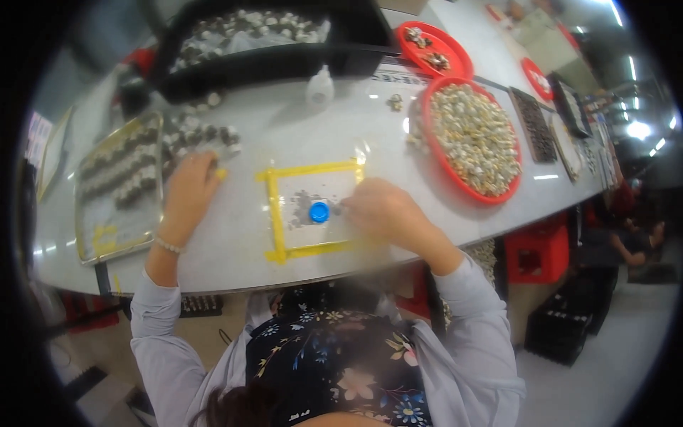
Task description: The person assembles small white electronic or plastic components by hand on a production line, taking parts from component trays and fitting them together in an assembly jig.
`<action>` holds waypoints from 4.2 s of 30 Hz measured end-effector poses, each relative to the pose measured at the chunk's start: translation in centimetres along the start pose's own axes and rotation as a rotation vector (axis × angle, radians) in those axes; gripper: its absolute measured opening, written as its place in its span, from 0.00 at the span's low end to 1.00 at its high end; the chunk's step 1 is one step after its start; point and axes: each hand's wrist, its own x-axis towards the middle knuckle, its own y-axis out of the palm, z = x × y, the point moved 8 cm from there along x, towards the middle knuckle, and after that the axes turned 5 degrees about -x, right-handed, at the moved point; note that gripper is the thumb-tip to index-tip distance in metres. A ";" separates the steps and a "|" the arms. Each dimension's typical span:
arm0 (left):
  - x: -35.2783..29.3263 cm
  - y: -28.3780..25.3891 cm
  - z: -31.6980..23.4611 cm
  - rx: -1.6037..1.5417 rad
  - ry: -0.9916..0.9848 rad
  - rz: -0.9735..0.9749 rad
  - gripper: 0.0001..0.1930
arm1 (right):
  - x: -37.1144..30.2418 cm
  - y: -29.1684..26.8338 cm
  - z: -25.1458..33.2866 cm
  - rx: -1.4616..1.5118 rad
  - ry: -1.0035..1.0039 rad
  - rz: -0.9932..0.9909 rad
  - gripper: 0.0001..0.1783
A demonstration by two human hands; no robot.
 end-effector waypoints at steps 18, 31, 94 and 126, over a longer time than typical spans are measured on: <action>-8.0 5.2 -4.6 -1.763 -0.606 0.222 0.15 | 2.2 0.7 2.9 -0.042 -0.184 0.011 0.09; -9.7 8.4 -7.7 -2.016 -0.705 0.110 0.15 | 3.2 1.9 4.3 -0.239 -0.283 0.185 0.08; -14.1 -14.7 16.5 -0.092 -0.544 -0.744 0.11 | 8.4 -5.4 -8.2 -0.566 0.121 -0.257 0.12; -1.3 -0.5 -0.3 -0.316 -0.137 0.090 0.13 | -3.9 -0.5 1.4 -0.211 -0.096 -0.213 0.17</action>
